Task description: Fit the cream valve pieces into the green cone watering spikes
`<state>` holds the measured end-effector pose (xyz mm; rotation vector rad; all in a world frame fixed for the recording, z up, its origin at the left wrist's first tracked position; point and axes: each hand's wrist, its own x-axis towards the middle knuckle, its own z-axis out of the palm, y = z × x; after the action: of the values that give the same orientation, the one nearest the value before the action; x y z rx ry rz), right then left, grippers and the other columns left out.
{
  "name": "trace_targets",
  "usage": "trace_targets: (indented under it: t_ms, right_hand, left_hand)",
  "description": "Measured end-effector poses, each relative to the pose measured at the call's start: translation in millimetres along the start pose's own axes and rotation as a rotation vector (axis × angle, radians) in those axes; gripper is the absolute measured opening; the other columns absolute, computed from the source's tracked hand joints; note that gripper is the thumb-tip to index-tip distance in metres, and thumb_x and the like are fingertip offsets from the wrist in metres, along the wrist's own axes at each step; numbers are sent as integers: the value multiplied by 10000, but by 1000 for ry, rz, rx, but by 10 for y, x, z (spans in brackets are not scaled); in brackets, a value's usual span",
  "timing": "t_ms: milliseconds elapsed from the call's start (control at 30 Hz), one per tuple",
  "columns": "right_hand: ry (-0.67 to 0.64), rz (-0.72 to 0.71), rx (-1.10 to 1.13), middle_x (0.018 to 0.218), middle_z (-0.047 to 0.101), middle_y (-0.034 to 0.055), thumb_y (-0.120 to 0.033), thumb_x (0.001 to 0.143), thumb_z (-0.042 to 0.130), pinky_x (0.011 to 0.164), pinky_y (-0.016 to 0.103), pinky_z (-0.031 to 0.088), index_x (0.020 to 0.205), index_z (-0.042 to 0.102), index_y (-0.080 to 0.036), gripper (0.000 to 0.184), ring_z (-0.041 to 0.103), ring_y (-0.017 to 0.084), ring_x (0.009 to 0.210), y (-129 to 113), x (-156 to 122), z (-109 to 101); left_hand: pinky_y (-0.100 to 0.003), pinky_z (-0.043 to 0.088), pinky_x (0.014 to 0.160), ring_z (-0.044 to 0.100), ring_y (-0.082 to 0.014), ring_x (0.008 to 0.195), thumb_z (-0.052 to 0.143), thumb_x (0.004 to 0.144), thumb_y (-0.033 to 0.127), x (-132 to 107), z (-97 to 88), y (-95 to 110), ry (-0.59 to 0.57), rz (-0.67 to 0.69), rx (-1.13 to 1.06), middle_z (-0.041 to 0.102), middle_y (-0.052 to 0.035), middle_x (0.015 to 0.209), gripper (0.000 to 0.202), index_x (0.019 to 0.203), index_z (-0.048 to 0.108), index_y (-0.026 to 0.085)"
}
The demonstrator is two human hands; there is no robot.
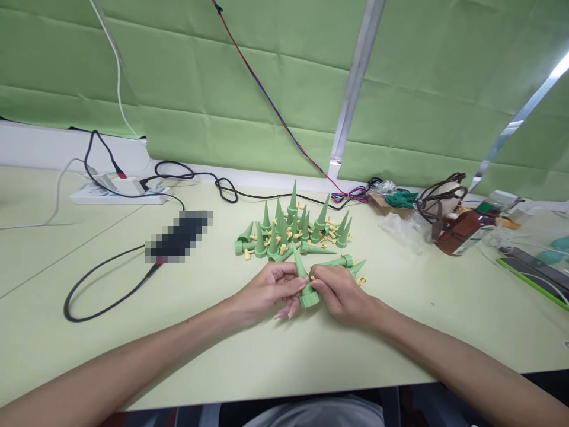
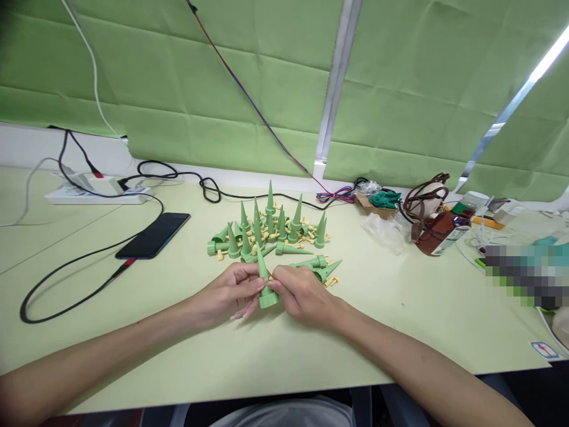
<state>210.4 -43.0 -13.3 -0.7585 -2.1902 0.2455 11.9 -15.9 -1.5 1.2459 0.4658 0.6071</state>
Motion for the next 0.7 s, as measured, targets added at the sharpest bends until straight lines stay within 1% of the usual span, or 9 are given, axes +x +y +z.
trace_targets:
  t_ms: [100, 167, 233, 367, 467, 533, 567, 633, 700]
  right_hand:
    - [-1, -21, 14, 659, 341, -35, -251, 1061, 314, 541, 275, 255, 751, 273, -231, 313, 312, 131, 548, 2, 1, 8]
    - [3, -3, 14, 652, 345, -36, -266, 1064, 311, 540, 272, 259, 748, 278, -231, 320, 313, 131, 542, 0, 5, 17]
    - [11, 30, 16, 639, 339, -42, -275, 1066, 314, 539, 266, 263, 746, 284, -230, 324, 314, 127, 533, -3, 7, 26]
    - [12, 80, 36, 619, 306, -54, -245, 1051, 345, 533, 255, 254, 745, 287, -226, 312, 311, 116, 516, 4, 1, 38]
    - [10, 110, 53, 600, 291, -61, -229, 1042, 359, 527, 252, 244, 735, 291, -223, 314, 301, 108, 499, 5, -2, 39]
    - [9, 135, 63, 592, 289, -63, -224, 1042, 355, 529, 252, 241, 724, 296, -220, 323, 297, 104, 492, -5, 7, 37]
    - [10, 141, 67, 590, 289, -63, -219, 1042, 351, 531, 253, 241, 720, 298, -219, 327, 295, 102, 492, -12, 14, 34]
    - [11, 141, 67, 591, 285, -62, -202, 1040, 341, 536, 253, 239, 714, 297, -217, 330, 290, 101, 494, -26, 32, 31]
    - [23, 131, 59, 590, 277, -63, -188, 1035, 337, 534, 254, 235, 712, 290, -216, 328, 281, 99, 493, -37, 48, 32]
  left_hand:
    - [-187, 288, 373, 466, -61, 378, 749, 835, 440, 1, -10, -7, -4, -17, -9, 522, 40, 543, 364, 778, 554, 137]
    - [-187, 291, 380, 446, -55, 375, 729, 853, 438, -3, -1, 4, -3, 7, 35, 542, 32, 554, 345, 818, 564, 137]
    - [-188, 292, 385, 425, -55, 368, 703, 873, 441, -12, 17, 23, 17, 41, 98, 545, 35, 533, 332, 835, 564, 142]
    - [-191, 294, 405, 392, -55, 369, 646, 911, 452, -37, 50, 52, 79, 77, 244, 532, 46, 495, 334, 804, 532, 157]
    - [-197, 297, 427, 399, -71, 416, 602, 939, 438, -51, 53, 33, 92, 109, 367, 490, 60, 501, 298, 861, 565, 152]
    - [-208, 315, 455, 428, -87, 469, 579, 953, 396, -59, 45, 5, 127, 176, 508, 491, 51, 535, 258, 886, 592, 146]
    - [-215, 329, 478, 448, -96, 507, 578, 952, 365, -64, 39, -9, 154, 232, 605, 507, 39, 568, 233, 881, 602, 145]
    - [-231, 356, 536, 476, -113, 590, 582, 945, 300, -74, 25, -35, 198, 372, 815, 537, 12, 648, 188, 842, 613, 146]
    - [-243, 368, 584, 477, -123, 646, 563, 950, 252, -83, 11, -52, 194, 507, 965, 540, -5, 710, 188, 800, 610, 150]
